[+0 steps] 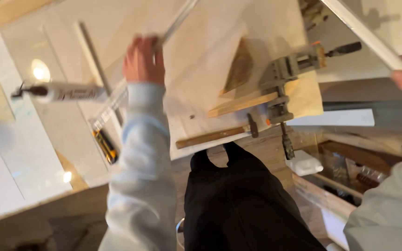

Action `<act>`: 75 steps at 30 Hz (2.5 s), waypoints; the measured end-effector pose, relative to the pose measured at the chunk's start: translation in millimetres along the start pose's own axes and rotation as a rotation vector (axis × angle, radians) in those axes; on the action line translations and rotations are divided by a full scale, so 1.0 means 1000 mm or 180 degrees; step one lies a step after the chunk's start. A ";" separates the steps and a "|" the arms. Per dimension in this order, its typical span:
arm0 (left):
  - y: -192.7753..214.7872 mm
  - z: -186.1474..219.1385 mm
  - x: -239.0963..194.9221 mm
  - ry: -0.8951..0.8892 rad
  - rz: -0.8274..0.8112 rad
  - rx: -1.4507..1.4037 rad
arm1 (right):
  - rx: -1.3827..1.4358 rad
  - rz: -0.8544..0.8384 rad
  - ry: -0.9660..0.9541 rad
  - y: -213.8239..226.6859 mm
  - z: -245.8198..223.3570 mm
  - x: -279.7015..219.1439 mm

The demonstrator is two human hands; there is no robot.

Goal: The person applies glue to the mitered end of a white frame moulding piece, positions it against the frame corner, and secures it in a corner clamping vise on the workbench. They then tap a fastener with a hammer and tighten the clamp screws to hold the joint while it sets.

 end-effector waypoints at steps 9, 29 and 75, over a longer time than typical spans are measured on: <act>-0.170 -0.027 0.144 -0.0836 -0.0394 0.0508 | 0.1627 0.0483 -0.1347 -0.054 -0.145 0.062; -0.244 -0.084 0.147 -0.0838 -0.0638 0.0584 | 0.1353 0.0114 -0.1335 -0.128 -0.169 0.117; -0.024 -0.237 -0.200 0.2663 0.0710 0.0842 | 0.5881 -0.3148 -0.1664 -0.206 -0.558 0.193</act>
Point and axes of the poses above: each hand's wrist, its own x-axis towards the middle knuckle, its own y-axis out of the back of the hand, z = x × y, the point moved 6 cm from there along x, towards the middle knuckle, and after that the axes turned 1 degree about -z, right-handed, at the moved point
